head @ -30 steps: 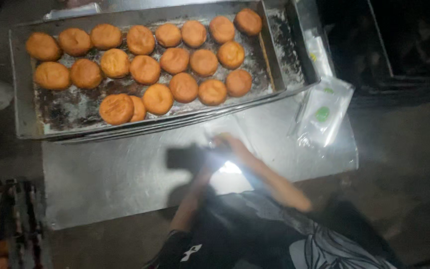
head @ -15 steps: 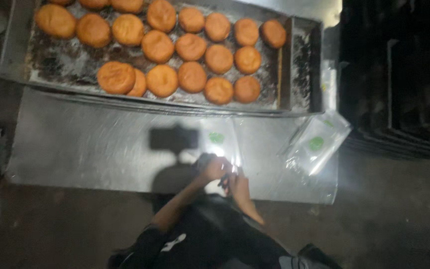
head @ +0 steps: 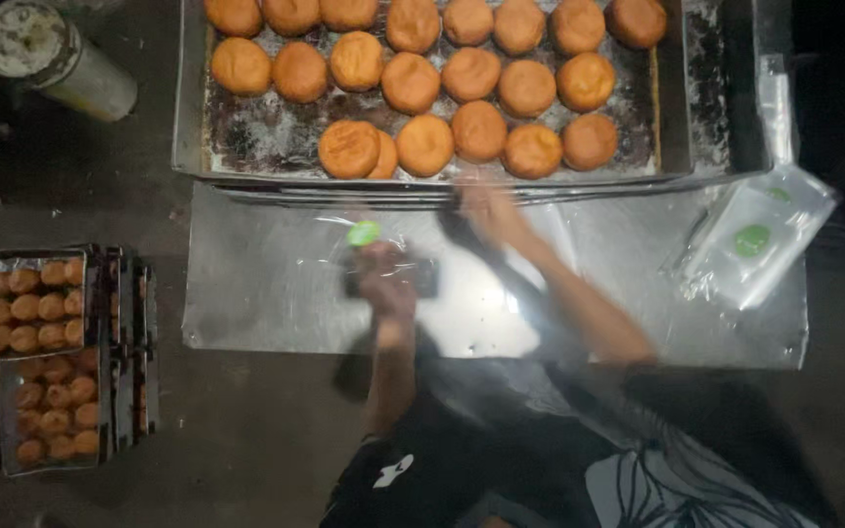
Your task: The person places baked goods into individual plastic bags and seals them by hand, one by one, from a large tray onto a stainless steel surface.
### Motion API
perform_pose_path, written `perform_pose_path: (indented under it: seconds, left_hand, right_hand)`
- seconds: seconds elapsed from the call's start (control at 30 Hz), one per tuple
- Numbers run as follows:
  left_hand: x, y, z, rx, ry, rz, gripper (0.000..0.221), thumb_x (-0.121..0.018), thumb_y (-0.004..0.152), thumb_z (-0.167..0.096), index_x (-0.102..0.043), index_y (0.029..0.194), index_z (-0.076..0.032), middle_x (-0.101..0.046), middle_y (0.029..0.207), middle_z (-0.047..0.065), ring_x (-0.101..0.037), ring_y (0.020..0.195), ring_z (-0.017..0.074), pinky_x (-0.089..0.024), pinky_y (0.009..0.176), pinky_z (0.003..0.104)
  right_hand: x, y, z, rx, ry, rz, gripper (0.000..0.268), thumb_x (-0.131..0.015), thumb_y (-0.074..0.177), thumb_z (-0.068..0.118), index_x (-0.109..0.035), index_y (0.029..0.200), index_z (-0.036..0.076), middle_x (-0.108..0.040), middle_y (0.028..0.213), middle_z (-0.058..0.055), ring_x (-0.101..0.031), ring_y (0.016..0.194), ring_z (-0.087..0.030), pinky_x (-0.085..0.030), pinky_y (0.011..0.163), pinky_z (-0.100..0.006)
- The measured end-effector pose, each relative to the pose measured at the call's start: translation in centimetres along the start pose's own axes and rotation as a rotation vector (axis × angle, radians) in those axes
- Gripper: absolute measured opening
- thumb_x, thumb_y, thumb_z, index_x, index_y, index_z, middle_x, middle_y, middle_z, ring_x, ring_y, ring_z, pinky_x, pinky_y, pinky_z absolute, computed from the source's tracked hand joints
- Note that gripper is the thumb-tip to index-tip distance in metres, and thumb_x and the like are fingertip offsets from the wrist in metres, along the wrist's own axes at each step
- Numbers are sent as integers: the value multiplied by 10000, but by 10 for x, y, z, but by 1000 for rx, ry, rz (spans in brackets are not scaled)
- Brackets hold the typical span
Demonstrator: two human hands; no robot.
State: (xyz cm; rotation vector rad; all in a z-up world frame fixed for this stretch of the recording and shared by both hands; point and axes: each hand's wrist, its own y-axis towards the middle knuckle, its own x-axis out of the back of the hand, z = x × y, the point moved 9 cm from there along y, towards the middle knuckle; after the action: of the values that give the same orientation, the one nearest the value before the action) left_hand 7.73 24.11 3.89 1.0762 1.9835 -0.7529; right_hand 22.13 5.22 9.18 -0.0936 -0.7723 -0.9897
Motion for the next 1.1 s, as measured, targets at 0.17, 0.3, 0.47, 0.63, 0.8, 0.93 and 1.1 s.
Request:
perform_pose_path:
  seconds: [0.17,0.3,0.47,0.63,0.8,0.93,1.1]
  left_hand:
    - [66,13,-73,-121,-133,-360,664,-555,979,-220,-238,1548,-86,-487,1319,136,-562,1221,290,-486,1122,562]
    - [75,12,-131,-419,-92,-242,695,-530,975,-229,-220,1568,-40,-493,1395,153,-544,1347,333,-427,1203,559]
    - [-7,-2,-68,-322,132,-50,842,-558,906,-249,-217,1644,-30,-521,1431,230,-544,1310,361,-426,1175,515]
    - [-71,-15,-23,44,69,220,699,-585,946,-242,-329,1554,-11,-557,1390,199,-587,1252,321,-475,1103,470]
    - [-69,-43,26,301,13,258,562,-613,987,-234,-442,1464,7,-594,1350,168,-630,1194,282,-523,1030,426]
    - [-32,-58,116,568,257,126,478,-699,970,-128,-532,1404,-19,-627,1267,116,-652,1085,219,-538,920,365]
    - [-55,-105,173,-185,1343,896,241,-708,911,-146,-742,1132,-56,-723,1122,115,-704,1011,260,-573,907,374]
  right_hand:
    - [22,97,-26,-123,-813,336,801,-719,878,455,-366,1545,185,-326,1532,-303,-387,1308,-526,-415,1019,-585]
    - [41,73,57,55,-206,-307,310,-616,998,286,-665,1269,144,-705,1228,-127,-679,1185,-389,-555,1025,-489]
    - [-2,-3,218,372,-102,-301,356,-803,776,253,-650,1071,125,-701,1055,-71,-712,894,-302,-466,626,-419]
    - [8,-7,224,-61,-161,-79,398,-805,789,206,-648,1134,84,-677,1098,-131,-670,905,-312,-541,750,-421]
    - [37,-39,189,-52,2,-438,668,-769,748,124,-510,1316,-114,-580,1297,-234,-521,1219,-332,-458,979,-469]
    - [63,-72,119,-138,-47,-487,743,-819,721,128,-518,1376,-54,-559,1047,-140,-519,980,-234,-481,798,-390]
    - [196,17,13,-486,-153,-502,207,-666,1040,191,-743,1152,36,-757,898,-178,-737,797,-264,-562,782,-424]
